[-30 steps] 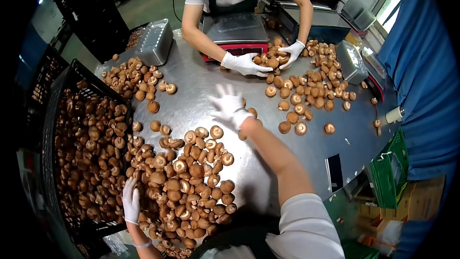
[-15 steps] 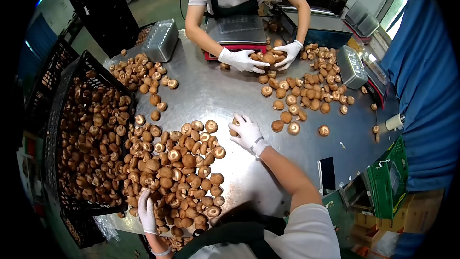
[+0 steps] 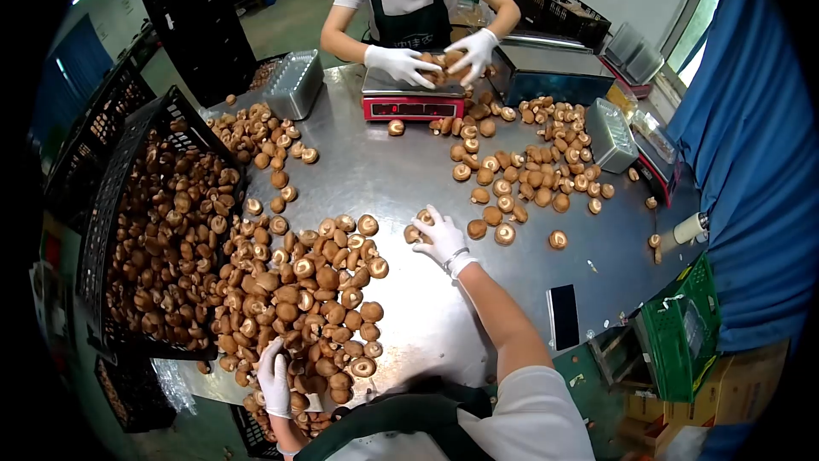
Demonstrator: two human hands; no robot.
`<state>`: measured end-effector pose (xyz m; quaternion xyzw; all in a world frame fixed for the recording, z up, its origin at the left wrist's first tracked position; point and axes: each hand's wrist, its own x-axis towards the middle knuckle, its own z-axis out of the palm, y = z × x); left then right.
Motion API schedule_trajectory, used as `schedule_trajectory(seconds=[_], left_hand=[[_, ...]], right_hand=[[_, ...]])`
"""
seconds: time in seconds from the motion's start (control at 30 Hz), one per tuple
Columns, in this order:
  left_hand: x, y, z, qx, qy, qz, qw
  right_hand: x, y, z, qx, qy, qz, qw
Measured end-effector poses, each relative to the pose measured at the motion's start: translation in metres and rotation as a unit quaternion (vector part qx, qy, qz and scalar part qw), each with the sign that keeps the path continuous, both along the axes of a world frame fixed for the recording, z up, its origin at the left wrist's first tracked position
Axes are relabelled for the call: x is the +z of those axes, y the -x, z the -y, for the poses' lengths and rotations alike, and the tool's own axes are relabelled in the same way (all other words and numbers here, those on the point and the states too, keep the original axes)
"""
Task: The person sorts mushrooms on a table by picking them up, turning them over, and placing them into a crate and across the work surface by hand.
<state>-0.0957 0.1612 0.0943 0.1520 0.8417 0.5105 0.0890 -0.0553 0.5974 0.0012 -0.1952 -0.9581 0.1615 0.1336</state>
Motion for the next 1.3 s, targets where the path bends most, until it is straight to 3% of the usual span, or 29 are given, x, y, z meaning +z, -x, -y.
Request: schedule_trajectory(seconds=[0.2, 0.27, 0.3, 0.33, 0.37, 0.4, 0.43, 0.53, 0.73, 0.77, 0.87, 0.97, 1.0, 1.03, 1.07, 1.1, 1.13, 1.2, 1.3], left_hand=[[-0.004, -0.013, -0.036, -0.054, -0.012, 0.004, 0.998], [0.002, -0.016, -0.059, -0.068, -0.025, 0.014, 0.997], [0.004, -0.018, -0.074, -0.067, -0.042, 0.036, 0.996], [0.007, -0.02, -0.09, -0.077, -0.039, 0.043, 0.995], [0.013, -0.024, -0.105, -0.085, -0.052, 0.081, 0.992], [0.019, -0.029, -0.125, -0.089, -0.072, 0.112, 0.987], [0.016, -0.033, -0.14, -0.094, -0.087, 0.109, 0.986], [0.009, -0.051, -0.179, -0.112, -0.108, 0.124, 0.98], [0.015, -0.091, -0.228, -0.19, -0.076, 0.07, 0.976], [0.015, -0.094, -0.227, -0.208, -0.06, 0.046, 0.975], [0.012, -0.101, -0.208, -0.19, -0.025, 0.049, 0.98], [0.005, -0.106, -0.178, -0.144, 0.008, 0.033, 0.989], [0.001, -0.108, -0.167, -0.127, 0.017, 0.033, 0.991], [0.005, -0.108, -0.158, -0.115, 0.026, 0.054, 0.992], [0.0, -0.109, -0.148, -0.107, 0.025, 0.062, 0.992], [0.0, -0.111, -0.14, -0.094, 0.015, 0.068, 0.993], [0.001, -0.112, -0.134, -0.085, 0.004, 0.074, 0.994], [-0.001, -0.113, -0.125, -0.071, 0.01, 0.076, 0.994], [-0.004, -0.11, -0.122, -0.054, -0.031, 0.138, 0.989]], right_hand=[[-0.012, 0.013, -0.012, -0.033, 0.079, -0.031, 0.996], [-0.023, 0.01, -0.021, -0.053, 0.236, -0.156, 0.958], [-0.02, 0.006, -0.022, -0.055, 0.407, -0.168, 0.896], [-0.023, -0.006, -0.019, -0.06, 0.412, -0.159, 0.895], [-0.024, -0.017, -0.017, -0.076, 0.68, -0.178, 0.707], [-0.021, -0.021, -0.02, -0.079, 0.873, -0.18, 0.447], [-0.015, -0.027, -0.015, -0.04, 0.875, -0.205, 0.436], [0.0, -0.045, -0.006, -0.016, 0.923, -0.209, 0.321], [0.028, -0.063, -0.015, -0.053, 0.941, -0.218, 0.252], [0.024, -0.062, -0.025, -0.06, 0.932, -0.219, 0.284], [0.033, -0.06, -0.07, -0.074, 0.926, -0.195, 0.316], [0.072, -0.04, -0.127, -0.125, 0.813, -0.284, 0.494], [0.035, -0.029, -0.181, -0.067, 0.749, -0.319, 0.578], [0.055, -0.037, -0.216, -0.012, 0.833, -0.241, 0.498], [0.06, -0.021, -0.242, -0.125, 0.722, -0.326, 0.597], [0.08, -0.019, -0.251, -0.164, 0.631, -0.358, 0.669], [0.037, -0.02, -0.319, -0.13, 0.415, -0.349, 0.83], [0.088, -0.028, -0.29, -0.209, 0.366, -0.339, 0.841], [0.109, -0.029, -0.224, -0.093, 0.284, -0.308, 0.903]])
